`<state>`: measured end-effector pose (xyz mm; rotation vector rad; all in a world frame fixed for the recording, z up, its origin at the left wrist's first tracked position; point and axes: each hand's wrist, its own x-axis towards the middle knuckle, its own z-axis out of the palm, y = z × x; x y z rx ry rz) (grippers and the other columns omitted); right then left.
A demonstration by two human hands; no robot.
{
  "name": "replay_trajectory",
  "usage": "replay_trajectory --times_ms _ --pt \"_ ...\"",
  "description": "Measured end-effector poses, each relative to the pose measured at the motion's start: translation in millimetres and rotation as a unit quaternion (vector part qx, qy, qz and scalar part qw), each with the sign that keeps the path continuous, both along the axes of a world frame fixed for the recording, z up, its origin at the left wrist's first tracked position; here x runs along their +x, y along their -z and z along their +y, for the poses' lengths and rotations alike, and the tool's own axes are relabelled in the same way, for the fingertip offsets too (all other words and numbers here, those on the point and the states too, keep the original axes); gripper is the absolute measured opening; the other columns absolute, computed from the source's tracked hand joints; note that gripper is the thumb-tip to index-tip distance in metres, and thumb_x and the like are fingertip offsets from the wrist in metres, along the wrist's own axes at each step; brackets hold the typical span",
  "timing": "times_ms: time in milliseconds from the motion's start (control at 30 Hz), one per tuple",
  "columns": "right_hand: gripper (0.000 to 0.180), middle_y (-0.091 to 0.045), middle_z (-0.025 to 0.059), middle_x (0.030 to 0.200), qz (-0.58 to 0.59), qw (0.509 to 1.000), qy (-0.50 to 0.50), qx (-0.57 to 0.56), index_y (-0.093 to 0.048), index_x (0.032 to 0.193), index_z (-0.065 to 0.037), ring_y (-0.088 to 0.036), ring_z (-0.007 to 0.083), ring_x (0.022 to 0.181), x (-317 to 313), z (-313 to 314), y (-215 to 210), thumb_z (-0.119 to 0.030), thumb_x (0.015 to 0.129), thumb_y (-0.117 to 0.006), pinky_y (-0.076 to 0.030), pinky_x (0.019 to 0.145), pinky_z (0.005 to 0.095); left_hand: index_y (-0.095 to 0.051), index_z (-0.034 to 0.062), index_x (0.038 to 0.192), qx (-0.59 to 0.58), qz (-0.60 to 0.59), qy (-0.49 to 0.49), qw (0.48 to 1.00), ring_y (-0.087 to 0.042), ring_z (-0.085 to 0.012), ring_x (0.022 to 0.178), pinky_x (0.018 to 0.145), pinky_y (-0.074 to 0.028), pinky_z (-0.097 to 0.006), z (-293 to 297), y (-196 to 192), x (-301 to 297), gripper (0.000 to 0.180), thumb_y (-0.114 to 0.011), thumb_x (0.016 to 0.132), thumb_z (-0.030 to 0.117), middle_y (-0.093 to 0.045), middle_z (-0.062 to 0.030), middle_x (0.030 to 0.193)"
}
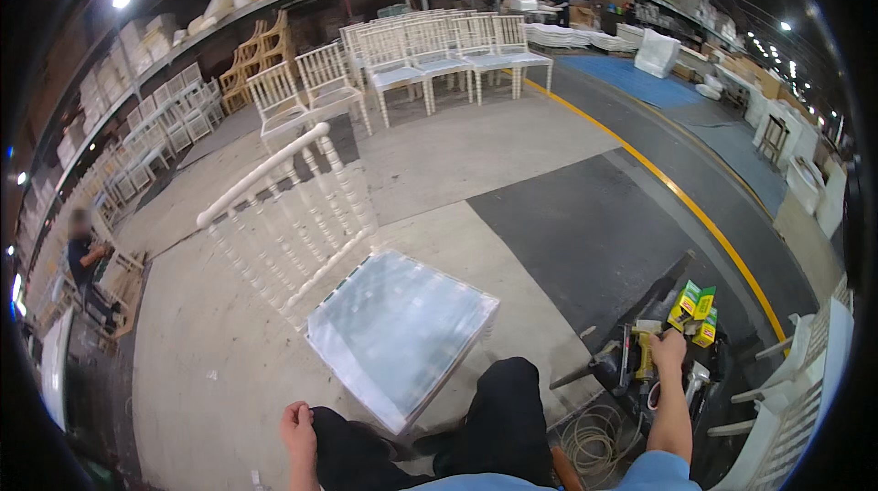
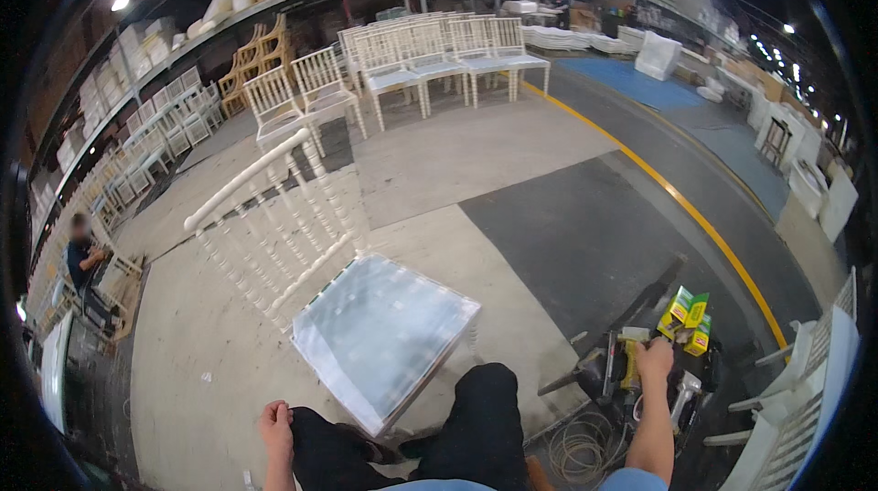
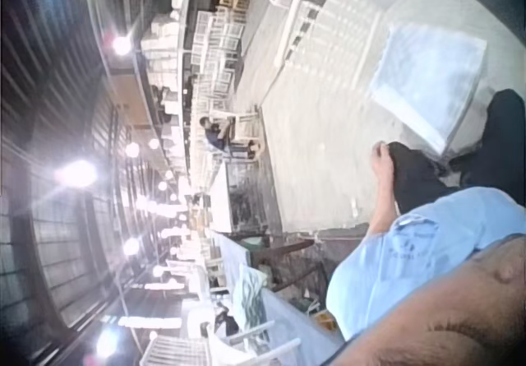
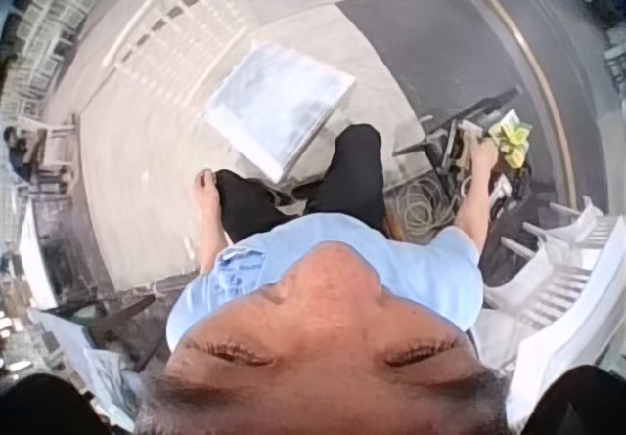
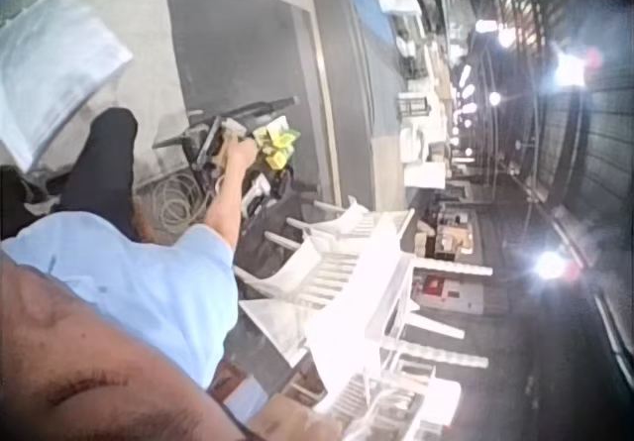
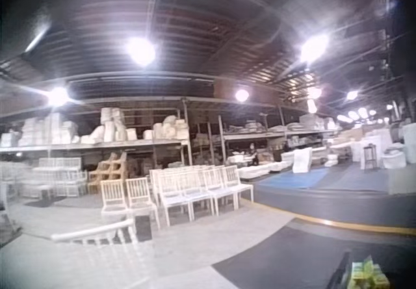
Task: The person positions a white wooden chair, then repeatedly lays green webbing strips across the seat frame, staples them with a handheld stapler, and trims excess with scissors. The person works on one chair at a time, securing multiple parallel slings to form the seat.
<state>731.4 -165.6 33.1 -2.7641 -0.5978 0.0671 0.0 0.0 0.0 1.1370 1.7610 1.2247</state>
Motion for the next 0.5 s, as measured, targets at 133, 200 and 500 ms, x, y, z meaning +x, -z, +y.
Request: replay_trajectory --times_ms 133,200,500 --pt "0.036 -0.071 0.0205 0.108 -0.032 0.969 -0.144 0.197 -0.072 0.117 0.0 -0.069 0.0387 0.102 -37 -1 -15 -0.024 0.091 -0.08 -0.054 0.09 0.0472 -0.066 0.0004 0.119 -0.032 -0.029 -0.033 0.999 -0.065 -0.0118 0.085 0.075 -0.053 -0.028 18 -17 5 0.027 -0.061 0.109 0.025 -0.07 -0.0043 0.101" --pt "0.037 -0.07 0.0209 0.112 0.03 0.938 -0.236 0.251 -0.07 0.12 0.0 -0.068 0.0385 0.104 -100 27 -5 -0.023 0.093 -0.078 -0.054 0.09 0.0461 -0.065 -0.0006 0.125 0.025 0.055 -0.023 0.998 -0.064 -0.0119 0.085 0.074 -0.052 -0.028 90 -50 -26 0.031 -0.062 0.108 0.026 -0.07 -0.0052 0.104" --pt "0.054 -0.053 0.0191 0.147 0.04 0.886 -0.459 -0.056 -0.071 0.131 -0.011 -0.043 0.0496 0.142 -287 123 33 -0.046 0.091 -0.077 -0.033 0.118 0.0594 -0.064 0.0074 0.131 0.184 -0.265 0.02 0.946 -0.073 -0.0252 0.084 0.076 -0.055 -0.035 387 -200 -62 0.068 -0.045 0.107 0.068 -0.075 -0.0158 0.107"
